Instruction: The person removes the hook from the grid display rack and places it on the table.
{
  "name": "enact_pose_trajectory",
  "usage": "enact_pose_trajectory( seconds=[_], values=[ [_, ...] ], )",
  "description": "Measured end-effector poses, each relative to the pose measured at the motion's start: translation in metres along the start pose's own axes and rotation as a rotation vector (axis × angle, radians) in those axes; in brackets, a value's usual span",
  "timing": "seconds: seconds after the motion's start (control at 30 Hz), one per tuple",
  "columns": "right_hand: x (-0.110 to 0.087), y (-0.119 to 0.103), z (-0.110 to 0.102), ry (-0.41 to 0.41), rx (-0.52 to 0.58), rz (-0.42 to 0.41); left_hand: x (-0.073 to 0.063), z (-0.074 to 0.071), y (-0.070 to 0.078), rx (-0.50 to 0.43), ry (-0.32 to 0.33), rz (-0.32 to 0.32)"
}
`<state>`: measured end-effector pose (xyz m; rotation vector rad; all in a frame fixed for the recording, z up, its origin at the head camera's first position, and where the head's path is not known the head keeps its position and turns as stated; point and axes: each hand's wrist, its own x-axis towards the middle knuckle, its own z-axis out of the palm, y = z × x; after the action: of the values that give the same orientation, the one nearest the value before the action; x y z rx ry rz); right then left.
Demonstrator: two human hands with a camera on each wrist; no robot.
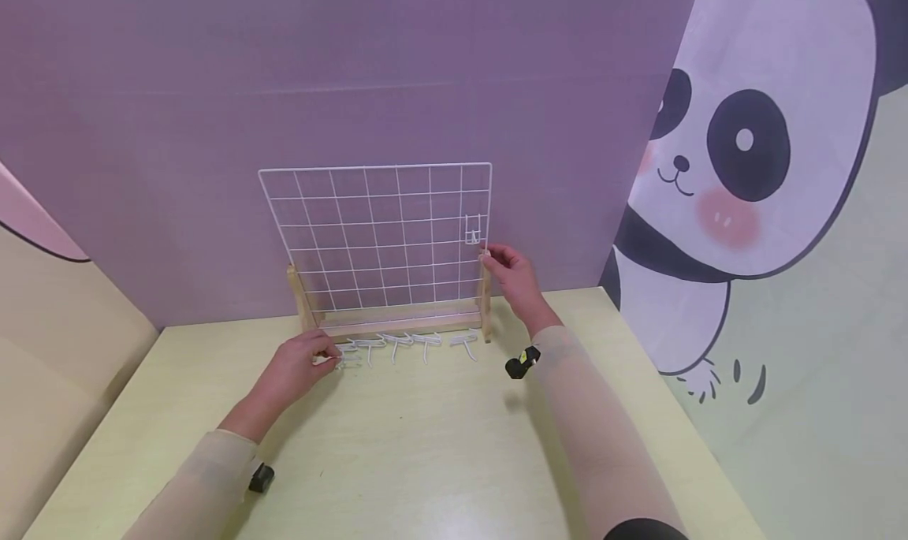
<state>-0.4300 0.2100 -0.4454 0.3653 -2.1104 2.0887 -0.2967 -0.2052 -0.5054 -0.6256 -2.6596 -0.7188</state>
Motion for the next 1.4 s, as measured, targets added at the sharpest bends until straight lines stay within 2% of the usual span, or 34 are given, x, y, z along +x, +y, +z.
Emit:
enact_pose_trajectory(
  seconds=[0.17,0.57,1.07,1.23,1.4],
  values=[
    [-0.0006,-0.0006,0.0001,-0.009,-0.016,0.003,0.0009,-0.0009,0.0017,-0.007,-0.043,-0.022],
    [-0.0031,-0.0036,-0.0015,-0.019,-0.035,0.028,0.0028,-0.0003,-0.0019,-0.01,-0.11,-0.013],
    [-0.0029,-0.002,-0.0018,-0.014,-0.024,0.014,0.0005,0.0008,-0.0037,-0.067,-0.194,-0.04],
    [-0.0033,-0.0025,-0.0014,-0.014,-0.023,0.012,0.0003,0.0017,-0.0036,-0.064,-0.204,-0.01],
    [-0.0033,-0.0029,-0.0017,-0.012,-0.032,0.024,0.0006,0.0028,-0.0051,-0.016,-0.192,0.072]
  ],
)
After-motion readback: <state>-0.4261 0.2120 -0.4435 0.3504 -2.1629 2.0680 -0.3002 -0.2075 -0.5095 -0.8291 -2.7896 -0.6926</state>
